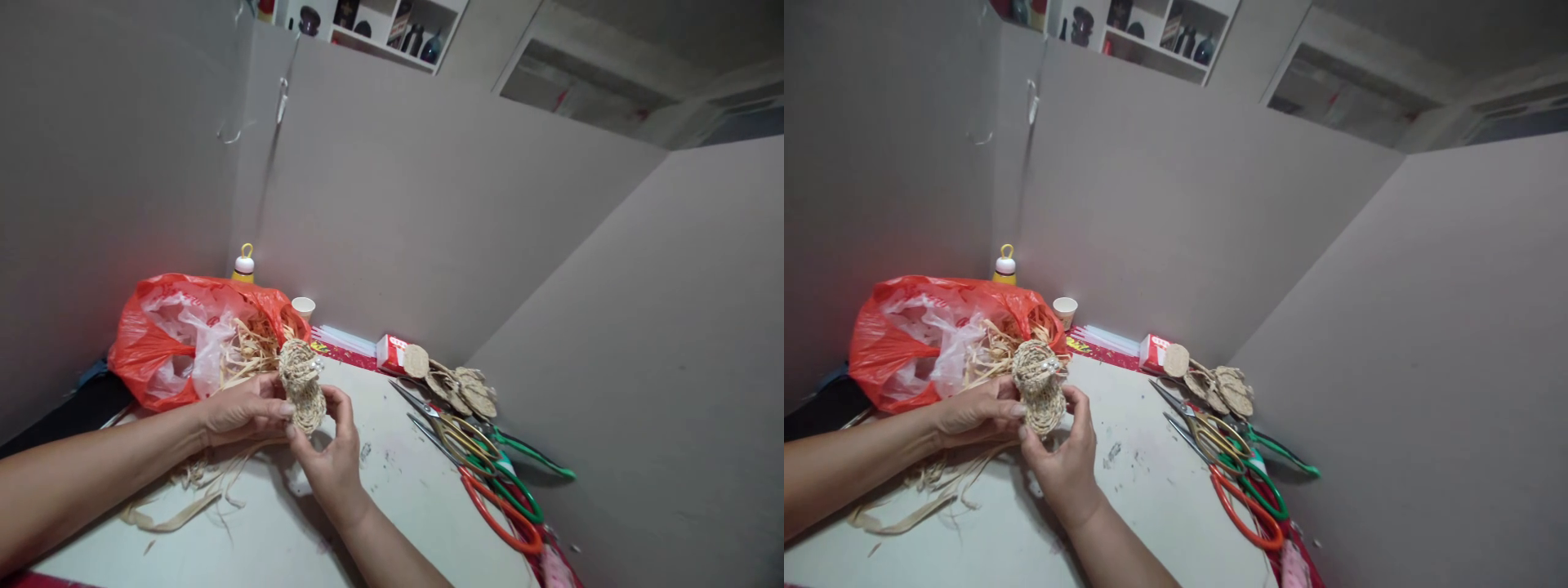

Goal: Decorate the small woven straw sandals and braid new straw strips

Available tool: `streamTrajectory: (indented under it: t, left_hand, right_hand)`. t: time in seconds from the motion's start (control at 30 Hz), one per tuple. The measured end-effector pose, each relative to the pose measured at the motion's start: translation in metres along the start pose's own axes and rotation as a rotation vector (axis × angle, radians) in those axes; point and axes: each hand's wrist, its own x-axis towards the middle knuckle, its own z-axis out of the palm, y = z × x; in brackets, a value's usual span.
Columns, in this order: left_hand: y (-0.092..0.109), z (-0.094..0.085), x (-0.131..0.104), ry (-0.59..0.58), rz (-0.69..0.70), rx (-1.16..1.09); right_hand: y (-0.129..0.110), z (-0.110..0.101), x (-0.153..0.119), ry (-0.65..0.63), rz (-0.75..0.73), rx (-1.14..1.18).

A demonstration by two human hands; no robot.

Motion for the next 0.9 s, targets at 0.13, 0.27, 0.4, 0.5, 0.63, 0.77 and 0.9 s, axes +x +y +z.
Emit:
streamTrajectory:
  t: [0.13, 0.27, 0.4, 0.5, 0.63, 0.77, 0.9]
  left_hand:
    - [-0.0004, -0.0003, 0.0006, 0.006, -0.012, 0.007]
    - [0.0001, 0.0012, 0.0009, -0.001, -0.023, 0.022]
    - [0.0000, 0.0007, 0.0014, 0.019, -0.021, 0.023]
    - [-0.0006, -0.0015, 0.0021, 0.021, -0.033, 0.027]
    - [-0.0015, -0.0040, 0.0028, 0.036, -0.033, 0.037]
    - [-0.0016, -0.0039, 0.0028, 0.047, -0.046, 0.038]
    - [-0.0015, -0.0032, 0.0027, 0.045, -0.044, 0.033]
  right_hand:
    - [-0.0028, 0.0000, 0.0012, -0.029, 0.039, 0.043]
    - [-0.0035, 0.0002, 0.0008, -0.044, 0.061, 0.068]
    - [-0.0029, 0.0001, 0.0009, -0.046, 0.079, 0.061]
    - [-0.0030, -0.0001, 0.0021, -0.054, 0.086, 0.063]
    - [-0.0031, 0.0003, 0.0032, -0.063, 0.077, 0.073]
    - [-0.0021, 0.0005, 0.0032, -0.061, 0.081, 0.067]
    - [-0.0005, 0.0005, 0.0033, -0.064, 0.083, 0.061]
